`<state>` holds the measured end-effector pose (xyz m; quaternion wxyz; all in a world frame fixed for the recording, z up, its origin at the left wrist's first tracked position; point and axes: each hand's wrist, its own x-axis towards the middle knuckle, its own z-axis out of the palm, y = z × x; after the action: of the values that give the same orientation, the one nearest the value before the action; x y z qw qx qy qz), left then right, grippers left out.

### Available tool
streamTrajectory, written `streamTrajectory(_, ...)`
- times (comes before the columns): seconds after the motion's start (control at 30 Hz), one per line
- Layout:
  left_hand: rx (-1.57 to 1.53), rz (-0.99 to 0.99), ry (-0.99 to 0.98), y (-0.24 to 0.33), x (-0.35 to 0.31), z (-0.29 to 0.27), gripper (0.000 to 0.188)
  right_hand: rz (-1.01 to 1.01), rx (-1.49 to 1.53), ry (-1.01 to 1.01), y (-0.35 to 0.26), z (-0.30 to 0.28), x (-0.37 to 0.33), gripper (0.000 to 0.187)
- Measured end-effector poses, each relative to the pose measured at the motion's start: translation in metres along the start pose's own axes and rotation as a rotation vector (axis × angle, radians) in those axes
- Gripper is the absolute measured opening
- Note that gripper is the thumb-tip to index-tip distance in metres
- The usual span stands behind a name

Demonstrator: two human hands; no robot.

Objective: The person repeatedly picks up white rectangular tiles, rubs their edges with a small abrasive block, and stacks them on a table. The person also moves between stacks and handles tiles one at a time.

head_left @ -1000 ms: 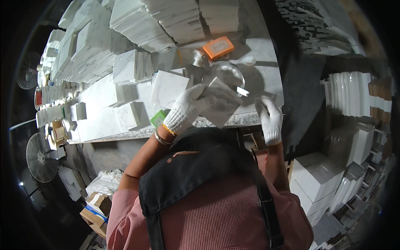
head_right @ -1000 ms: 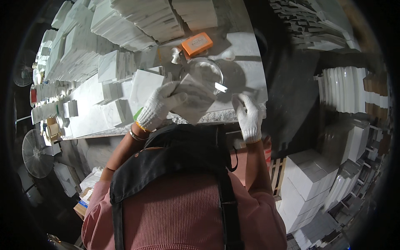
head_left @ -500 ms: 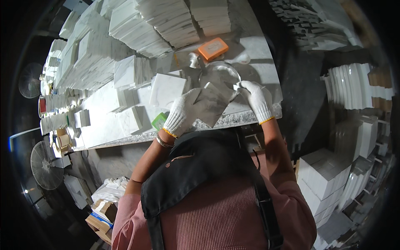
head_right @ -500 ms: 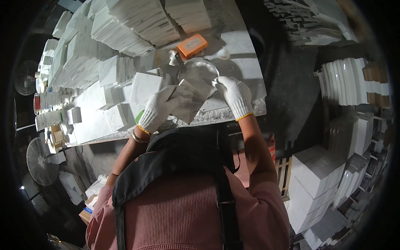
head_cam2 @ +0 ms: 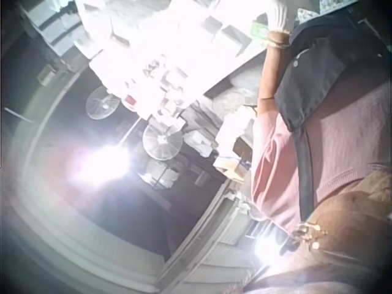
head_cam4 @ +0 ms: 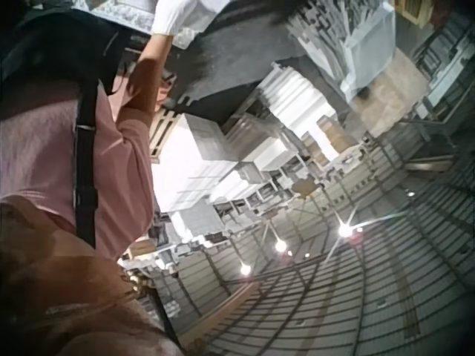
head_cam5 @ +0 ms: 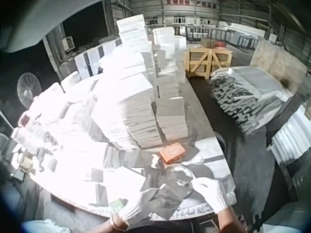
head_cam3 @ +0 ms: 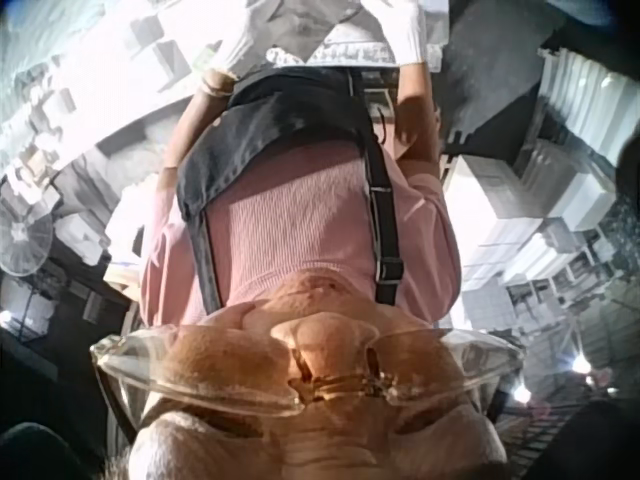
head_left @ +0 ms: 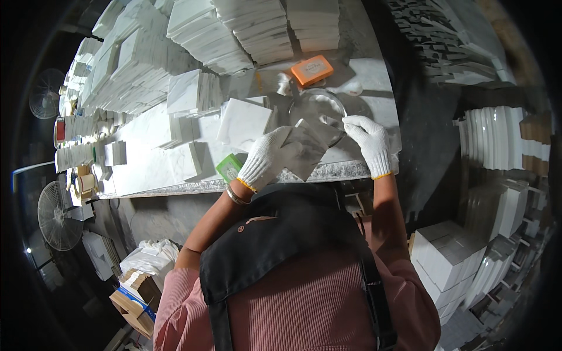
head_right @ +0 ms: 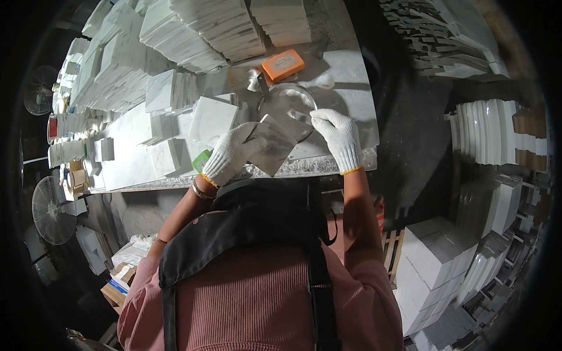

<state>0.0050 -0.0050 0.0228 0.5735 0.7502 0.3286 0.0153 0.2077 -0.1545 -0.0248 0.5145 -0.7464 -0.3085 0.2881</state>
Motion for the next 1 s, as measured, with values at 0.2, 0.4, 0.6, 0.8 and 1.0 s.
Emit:
streamTrajectory(0.2,0.059,0.012,0.001,-0.003,0.007,0.002,0.039,-0.055,0.002,0.064,-0.043,0.006,-0.018,0.017)
streamTrajectory(0.4,0.014,0.017,0.003,-0.001,0.009,0.004,0.04,-0.439,-0.318,0.179,-0.043,0.005,-0.021,0.014)
streamTrajectory(0.6,0.09,0.063,-0.014,0.006,0.007,0.001,0.038,-0.382,-0.47,0.2,-0.008,0.0,-0.016,0.014)
streamTrajectory(0.8,0.485,0.131,0.122,0.016,0.007,0.007,0.041,-0.075,-0.479,0.067,-0.004,0.01,-0.018,0.016)
streamTrajectory(1.0,0.537,0.078,0.083,0.021,0.01,0.001,0.046,-0.25,-0.267,0.167,0.004,0.002,-0.011,0.016)
